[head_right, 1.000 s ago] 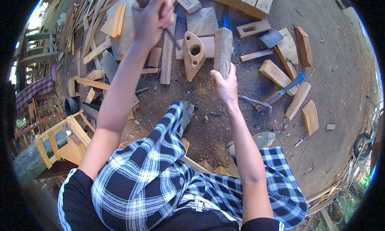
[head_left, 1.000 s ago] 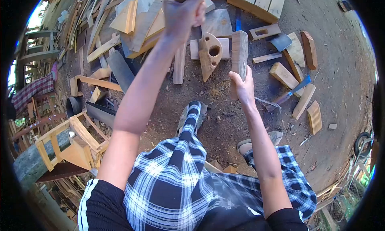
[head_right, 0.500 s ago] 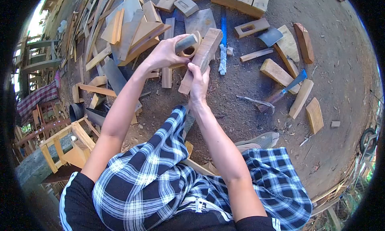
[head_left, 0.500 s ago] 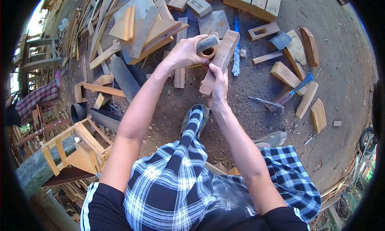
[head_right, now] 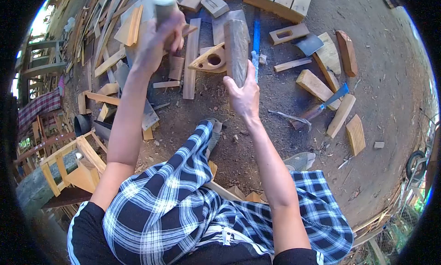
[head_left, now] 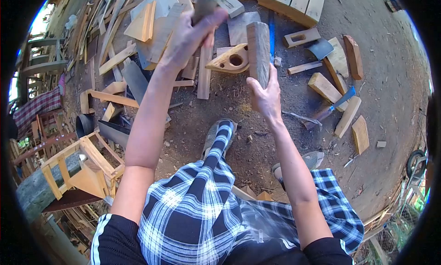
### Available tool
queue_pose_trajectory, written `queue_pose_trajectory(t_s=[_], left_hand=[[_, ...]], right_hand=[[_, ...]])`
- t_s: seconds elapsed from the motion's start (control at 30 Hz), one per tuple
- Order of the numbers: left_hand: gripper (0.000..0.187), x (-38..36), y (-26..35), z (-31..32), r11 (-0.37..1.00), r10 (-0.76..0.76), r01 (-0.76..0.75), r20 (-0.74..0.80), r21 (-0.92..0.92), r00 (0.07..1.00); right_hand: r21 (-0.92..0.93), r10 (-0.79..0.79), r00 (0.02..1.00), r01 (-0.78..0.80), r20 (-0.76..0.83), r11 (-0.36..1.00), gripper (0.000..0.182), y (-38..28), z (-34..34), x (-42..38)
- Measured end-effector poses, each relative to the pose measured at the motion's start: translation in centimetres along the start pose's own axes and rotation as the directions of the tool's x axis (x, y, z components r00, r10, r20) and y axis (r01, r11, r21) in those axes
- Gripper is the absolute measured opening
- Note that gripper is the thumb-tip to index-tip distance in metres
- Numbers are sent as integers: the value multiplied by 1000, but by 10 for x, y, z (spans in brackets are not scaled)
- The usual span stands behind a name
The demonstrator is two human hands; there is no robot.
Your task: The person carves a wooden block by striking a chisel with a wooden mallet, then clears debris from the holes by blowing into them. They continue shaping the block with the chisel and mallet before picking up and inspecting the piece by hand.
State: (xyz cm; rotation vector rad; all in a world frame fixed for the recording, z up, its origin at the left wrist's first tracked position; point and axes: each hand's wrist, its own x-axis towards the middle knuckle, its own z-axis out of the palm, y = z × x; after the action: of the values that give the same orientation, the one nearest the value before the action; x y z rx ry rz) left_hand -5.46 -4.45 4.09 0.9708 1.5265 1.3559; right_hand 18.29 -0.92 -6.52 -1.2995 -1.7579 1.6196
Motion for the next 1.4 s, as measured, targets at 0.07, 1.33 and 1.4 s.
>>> queue_pose_trajectory(t_s=[0.07, 1.33, 1.4], left_hand=[[38, 5, 16, 12, 973, 99, -97, -1, -210, 995], [26, 1, 15, 24, 939, 182, -156, -59, 306, 981], [15, 15, 27, 34, 957, 251, -262, -100, -123, 963]], right_hand=[[8, -12, 1000, 12, -26, 1000, 77, 2, 0, -1], [-200, 40, 996, -23, 84, 979, 78, -19, -36, 23], [-188, 15, 996, 1, 84, 982, 79, -15, -35, 26]])
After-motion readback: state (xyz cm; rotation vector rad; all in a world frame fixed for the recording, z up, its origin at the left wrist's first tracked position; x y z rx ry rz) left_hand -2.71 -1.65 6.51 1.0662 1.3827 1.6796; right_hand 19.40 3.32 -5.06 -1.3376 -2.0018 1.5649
